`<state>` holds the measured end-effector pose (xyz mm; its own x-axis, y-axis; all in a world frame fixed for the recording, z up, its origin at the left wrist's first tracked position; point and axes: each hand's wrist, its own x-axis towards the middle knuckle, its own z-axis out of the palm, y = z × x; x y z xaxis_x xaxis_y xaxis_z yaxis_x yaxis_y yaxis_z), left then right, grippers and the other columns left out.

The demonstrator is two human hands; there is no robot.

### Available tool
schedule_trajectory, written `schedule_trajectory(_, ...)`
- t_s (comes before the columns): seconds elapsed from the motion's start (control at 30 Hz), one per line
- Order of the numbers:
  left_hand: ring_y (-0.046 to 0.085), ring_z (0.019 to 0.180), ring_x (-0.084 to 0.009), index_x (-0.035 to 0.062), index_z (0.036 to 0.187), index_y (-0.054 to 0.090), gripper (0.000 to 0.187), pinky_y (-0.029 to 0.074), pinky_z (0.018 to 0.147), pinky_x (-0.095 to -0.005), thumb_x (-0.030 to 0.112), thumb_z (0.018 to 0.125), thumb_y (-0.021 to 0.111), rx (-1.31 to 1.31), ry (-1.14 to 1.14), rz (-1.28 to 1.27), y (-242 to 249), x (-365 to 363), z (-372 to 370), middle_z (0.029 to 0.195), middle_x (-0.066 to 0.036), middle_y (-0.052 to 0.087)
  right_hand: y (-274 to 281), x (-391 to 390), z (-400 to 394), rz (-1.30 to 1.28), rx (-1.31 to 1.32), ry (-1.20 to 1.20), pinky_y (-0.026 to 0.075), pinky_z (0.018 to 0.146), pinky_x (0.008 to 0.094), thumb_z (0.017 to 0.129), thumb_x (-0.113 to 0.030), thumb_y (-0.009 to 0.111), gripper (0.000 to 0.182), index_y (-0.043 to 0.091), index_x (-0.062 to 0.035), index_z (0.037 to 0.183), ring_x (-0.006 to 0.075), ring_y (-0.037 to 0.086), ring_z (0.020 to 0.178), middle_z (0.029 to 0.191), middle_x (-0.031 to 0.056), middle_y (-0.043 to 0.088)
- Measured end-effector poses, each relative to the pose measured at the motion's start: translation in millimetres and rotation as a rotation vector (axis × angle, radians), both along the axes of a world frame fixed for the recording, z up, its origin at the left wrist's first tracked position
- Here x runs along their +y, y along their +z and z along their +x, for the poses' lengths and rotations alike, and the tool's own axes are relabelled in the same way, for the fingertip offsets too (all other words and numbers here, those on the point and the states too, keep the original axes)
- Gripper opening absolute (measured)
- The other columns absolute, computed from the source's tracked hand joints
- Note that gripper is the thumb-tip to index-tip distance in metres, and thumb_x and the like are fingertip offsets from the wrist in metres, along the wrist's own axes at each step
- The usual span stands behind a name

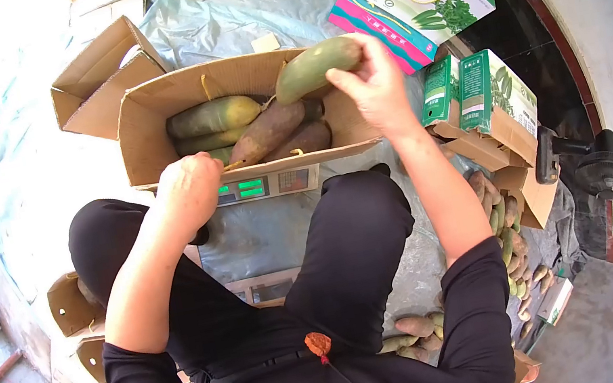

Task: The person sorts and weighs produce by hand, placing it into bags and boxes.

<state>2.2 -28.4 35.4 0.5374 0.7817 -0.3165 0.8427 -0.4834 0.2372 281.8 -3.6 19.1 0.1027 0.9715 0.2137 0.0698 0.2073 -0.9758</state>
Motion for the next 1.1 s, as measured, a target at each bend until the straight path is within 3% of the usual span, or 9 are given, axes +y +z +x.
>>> schedule_trajectory(0.2, 0.06, 0.085, -0.0344, -0.0007, 0.078, 0.061, 0.008, 0.049, 0.075, -0.0409, 0.006, 0.075, 0.063, 0.024, -0.024, 0.009, -5, -1, 2, 0.084, -0.017, 0.06, 5, 10, -8, -0.085, -0.111, 0.125, 0.048, 0.084, 0.0305, 0.075, 0.001, 0.066, 0.043, 0.048, -0.0048, 0.114, 0.0164, 0.057, 0.098, 0.108, 0.0084, 0.057)
schedule_trajectory(0.3, 0.06, 0.084, -0.0343, -0.0005, 0.077, 0.061, 0.007, 0.049, 0.075, -0.0408, 0.006, 0.075, 0.062, 0.035, -0.014, 0.019, -6, 1, 1, 0.084, -0.017, 0.06, 12, -7, -19, 0.045, -0.379, 0.27, 0.044, 0.09, 0.0346, 0.073, -0.001, 0.067, 0.049, 0.047, -0.0075, 0.118, 0.024, 0.056, 0.104, 0.108, 0.0113, 0.058)
schedule_trajectory(0.47, 0.06, 0.085, -0.0345, -0.0004, 0.077, 0.061, 0.006, 0.049, 0.075, -0.0412, 0.005, 0.075, 0.061, 0.024, 0.006, 0.0, -3, 0, 4, 0.084, -0.017, 0.06, 13, -6, -32, -0.024, -0.253, 0.328, 0.043, 0.09, 0.0348, 0.074, 0.0, 0.066, 0.048, 0.046, -0.0083, 0.117, 0.0262, 0.055, 0.105, 0.112, 0.0108, 0.056)
schedule_trajectory(0.5, 0.06, 0.085, -0.0347, -0.0005, 0.077, 0.061, 0.006, 0.049, 0.075, -0.0413, 0.005, 0.075, 0.061, 0.017, 0.001, 0.001, -4, 0, 4, 0.084, -0.017, 0.06, 13, -6, -32, -0.021, -0.25, 0.328, 0.043, 0.09, 0.0348, 0.074, 0.0, 0.066, 0.048, 0.046, -0.0083, 0.117, 0.0262, 0.055, 0.105, 0.112, 0.0108, 0.056)
schedule_trajectory(0.57, 0.06, 0.085, -0.0349, -0.0005, 0.077, 0.061, 0.007, 0.049, 0.075, -0.0415, 0.006, 0.075, 0.062, 0.014, 0.0, 0.004, -4, 1, 1, 0.084, -0.017, 0.06, 8, -3, -35, 0.057, -0.445, 0.318, 0.042, 0.093, 0.031, 0.077, 0.002, 0.064, 0.049, 0.046, -0.0082, 0.122, 0.0177, 0.052, 0.107, 0.115, 0.0074, 0.055)
schedule_trajectory(0.83, 0.06, 0.084, -0.0358, -0.0014, 0.076, 0.06, 0.007, 0.049, 0.074, -0.0421, 0.006, 0.075, 0.061, -0.01, -0.002, 0.006, -3, 0, 2, 0.082, -0.018, 0.06, -7, 10, -37, 0.083, -0.599, 0.332, 0.043, 0.092, 0.0359, 0.074, -0.002, 0.066, 0.051, 0.046, -0.0097, 0.121, 0.03, 0.053, 0.109, 0.116, 0.0123, 0.054)
schedule_trajectory(0.9, 0.06, 0.083, -0.0358, -0.0013, 0.076, 0.061, 0.007, 0.049, 0.074, -0.0422, 0.006, 0.075, 0.061, -0.012, -0.004, 0.003, -3, 1, 3, 0.083, -0.018, 0.06, -9, 16, -46, 0.224, -0.721, 0.368, 0.042, 0.093, 0.0402, 0.074, -0.001, 0.065, 0.045, 0.045, -0.0064, 0.114, 0.0355, 0.051, 0.107, 0.113, 0.0155, 0.054)
schedule_trajectory(1.1, 0.06, 0.084, -0.0355, -0.0006, 0.077, 0.061, 0.007, 0.048, 0.074, -0.0423, 0.006, 0.076, 0.061, 0.011, -0.007, -0.001, -11, 1, -1, 0.084, -0.018, 0.06, -1, 14, -39, 0.226, -0.734, 0.396, 0.041, 0.093, 0.0399, 0.069, -0.001, 0.067, 0.046, 0.049, -0.0059, 0.112, 0.0339, 0.05, 0.109, 0.115, 0.0128, 0.055)
